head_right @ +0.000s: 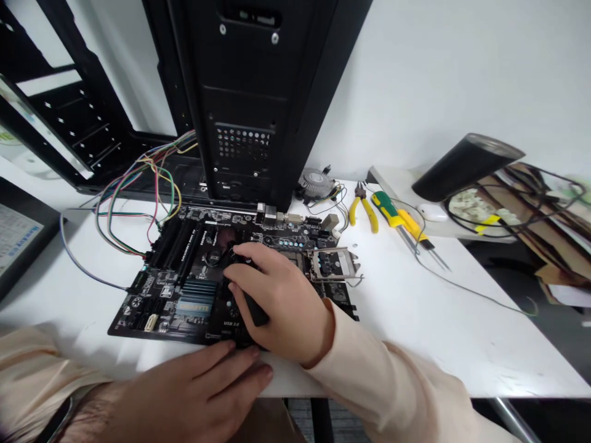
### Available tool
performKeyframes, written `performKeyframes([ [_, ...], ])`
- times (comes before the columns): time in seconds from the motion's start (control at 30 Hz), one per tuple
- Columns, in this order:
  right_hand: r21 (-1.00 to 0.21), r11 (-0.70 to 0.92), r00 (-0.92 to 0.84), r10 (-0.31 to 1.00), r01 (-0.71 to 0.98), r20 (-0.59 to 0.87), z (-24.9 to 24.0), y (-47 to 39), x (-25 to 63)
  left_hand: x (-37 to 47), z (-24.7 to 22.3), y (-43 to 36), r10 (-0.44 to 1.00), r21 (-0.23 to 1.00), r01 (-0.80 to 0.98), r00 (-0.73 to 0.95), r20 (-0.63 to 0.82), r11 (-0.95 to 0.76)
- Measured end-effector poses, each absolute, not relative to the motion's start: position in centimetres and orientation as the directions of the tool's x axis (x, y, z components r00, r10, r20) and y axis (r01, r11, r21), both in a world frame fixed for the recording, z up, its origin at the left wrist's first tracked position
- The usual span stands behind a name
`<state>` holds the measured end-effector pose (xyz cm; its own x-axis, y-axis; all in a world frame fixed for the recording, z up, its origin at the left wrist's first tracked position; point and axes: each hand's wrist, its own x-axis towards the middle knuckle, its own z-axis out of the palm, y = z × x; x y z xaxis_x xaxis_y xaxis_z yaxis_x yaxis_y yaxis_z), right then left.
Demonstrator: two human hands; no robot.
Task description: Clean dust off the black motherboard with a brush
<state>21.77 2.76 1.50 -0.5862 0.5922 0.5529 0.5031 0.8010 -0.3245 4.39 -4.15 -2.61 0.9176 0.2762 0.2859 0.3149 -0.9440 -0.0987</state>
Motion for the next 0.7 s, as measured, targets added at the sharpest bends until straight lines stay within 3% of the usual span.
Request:
performKeyframes([
  [0.2, -0.358, 0.864, -0.627, 0.504, 0.354, 0.594, 2.27, 2.24, 21.85, 4.39, -2.19, -3.94, 0.242, -0.136, 0.282, 0.936, 0.257, -0.950],
  [0.43, -0.359, 0.809, -0.571, 0.585, 0.466, 0.576, 1.64, 2.38, 21.71, 4.42, -2.65, -4.10, 0.277, -0.101, 0.316, 0.918, 0.285, -0.943],
  [0.7, -0.448, 0.827, -0.630, 0.553, 0.340, 0.545, 2.45, 1.80, 21.69, 4.52, -1.87, -3.87, 0.249, -0.144, 0.289, 0.937, 0.243, -0.946],
])
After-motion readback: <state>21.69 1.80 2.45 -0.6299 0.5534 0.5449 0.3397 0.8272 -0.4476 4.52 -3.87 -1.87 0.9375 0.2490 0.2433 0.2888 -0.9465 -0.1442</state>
